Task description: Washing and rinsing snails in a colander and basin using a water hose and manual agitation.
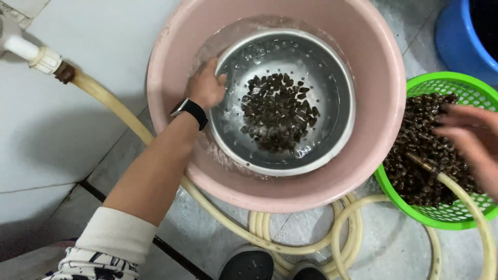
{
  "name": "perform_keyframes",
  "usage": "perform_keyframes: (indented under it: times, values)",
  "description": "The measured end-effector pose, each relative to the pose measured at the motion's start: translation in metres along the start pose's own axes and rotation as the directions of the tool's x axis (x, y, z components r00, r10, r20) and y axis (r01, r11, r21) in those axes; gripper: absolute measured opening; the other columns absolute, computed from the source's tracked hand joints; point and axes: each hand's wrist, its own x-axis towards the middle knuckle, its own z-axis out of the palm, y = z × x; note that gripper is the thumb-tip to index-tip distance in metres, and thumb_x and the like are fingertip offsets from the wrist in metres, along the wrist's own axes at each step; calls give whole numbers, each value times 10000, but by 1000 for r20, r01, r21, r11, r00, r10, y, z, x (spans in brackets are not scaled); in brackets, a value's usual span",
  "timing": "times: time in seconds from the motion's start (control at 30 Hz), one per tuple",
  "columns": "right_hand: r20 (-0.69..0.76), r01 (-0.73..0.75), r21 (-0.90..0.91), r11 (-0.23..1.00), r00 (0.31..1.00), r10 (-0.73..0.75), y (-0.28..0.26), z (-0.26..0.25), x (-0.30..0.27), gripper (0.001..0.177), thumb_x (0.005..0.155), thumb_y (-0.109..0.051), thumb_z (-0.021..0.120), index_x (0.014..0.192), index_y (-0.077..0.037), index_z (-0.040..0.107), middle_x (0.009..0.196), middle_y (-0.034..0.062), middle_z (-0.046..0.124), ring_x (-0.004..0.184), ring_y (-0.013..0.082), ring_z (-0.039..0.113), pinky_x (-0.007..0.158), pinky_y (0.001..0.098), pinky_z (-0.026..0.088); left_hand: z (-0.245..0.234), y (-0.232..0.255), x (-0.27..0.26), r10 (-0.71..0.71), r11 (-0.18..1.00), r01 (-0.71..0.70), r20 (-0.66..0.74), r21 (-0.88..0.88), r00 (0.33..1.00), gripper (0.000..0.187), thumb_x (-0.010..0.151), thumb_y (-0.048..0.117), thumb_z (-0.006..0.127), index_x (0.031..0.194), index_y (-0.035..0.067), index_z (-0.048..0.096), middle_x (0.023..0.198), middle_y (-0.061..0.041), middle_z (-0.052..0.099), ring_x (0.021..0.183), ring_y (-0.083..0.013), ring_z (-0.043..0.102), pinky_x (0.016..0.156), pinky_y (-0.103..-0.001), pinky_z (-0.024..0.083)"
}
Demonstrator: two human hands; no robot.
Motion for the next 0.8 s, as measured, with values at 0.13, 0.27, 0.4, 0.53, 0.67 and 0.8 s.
perform_keyframes:
  times: [0.13, 0.27, 0.4, 0.53, 0.67, 0.8]
  values:
    - [253, 22, -129, 991, 967, 12, -61, 98, 66, 736, 1201, -198, 649, 1865, 45, 445, 1800, 292, 624, 1599, 393, 646, 1338, 566, 498, 6, -9, 5, 8, 987, -2, 34, -162, 999, 594, 1295, 243, 581, 1870, 199, 438, 1407, -176, 853, 1241, -399, 844, 1161, -600, 662]
    - [276, -100, -290, 952, 944, 183, -20, 181, 117, 941, 1247, -434, 596, 1934, 30, 153, 1933, 353, 432, 1715, 541, 486, 1405, 614, 377, 8, -27, 24, 20, 997, -26, -85, -66, 996, 590, 1254, 285, 615, 1833, 253, 505, 1503, -197, 828, 1342, -495, 777, 1149, -667, 609]
    - [183, -277, -364, 890, 915, 359, 6, 218, 142, 982, 1255, -285, 616, 1999, -161, -12, 1535, 472, 730, 1322, 740, 711, 1207, 755, 548, 13, -36, 32, 49, 995, -58, -106, -76, 993, 322, 1263, 297, 594, 1583, 264, 607, 1123, -171, 855, 1000, -485, 804, 909, -673, 618]
    - [135, -394, -348, 851, 877, 461, -19, 205, 143, 666, 1261, -189, 523, 1886, -97, 310, 1414, 510, 713, 1284, 762, 688, 1229, 801, 535, 36, -56, 58, 134, 990, -137, -131, -16, 982, 393, 1233, 340, 652, 1590, 180, 620, 1267, -290, 862, 1162, -627, 763, 1008, -702, 576]
    - [32, -223, -329, 918, 969, 246, 18, 206, 149, 500, 1265, -222, 593, 1714, -25, 499, 1378, 436, 766, 1253, 760, 659, 1059, 829, 519, 29, -44, 54, 119, 980, -152, -235, -131, 965, 468, 1251, 443, 518, 1670, 238, 559, 1360, -230, 847, 1184, -560, 761, 1013, -674, 559]
    - [-27, -83, -247, 965, 997, 79, -9, 207, 147, 551, 1242, -152, 654, 1780, -71, 566, 1414, 347, 847, 1219, 697, 753, 1094, 793, 565, 5, -37, 45, 112, 989, -137, -328, -54, 938, 478, 1233, 495, 521, 1596, 242, 703, 1311, -272, 879, 1157, -641, 772, 941, -778, 575]
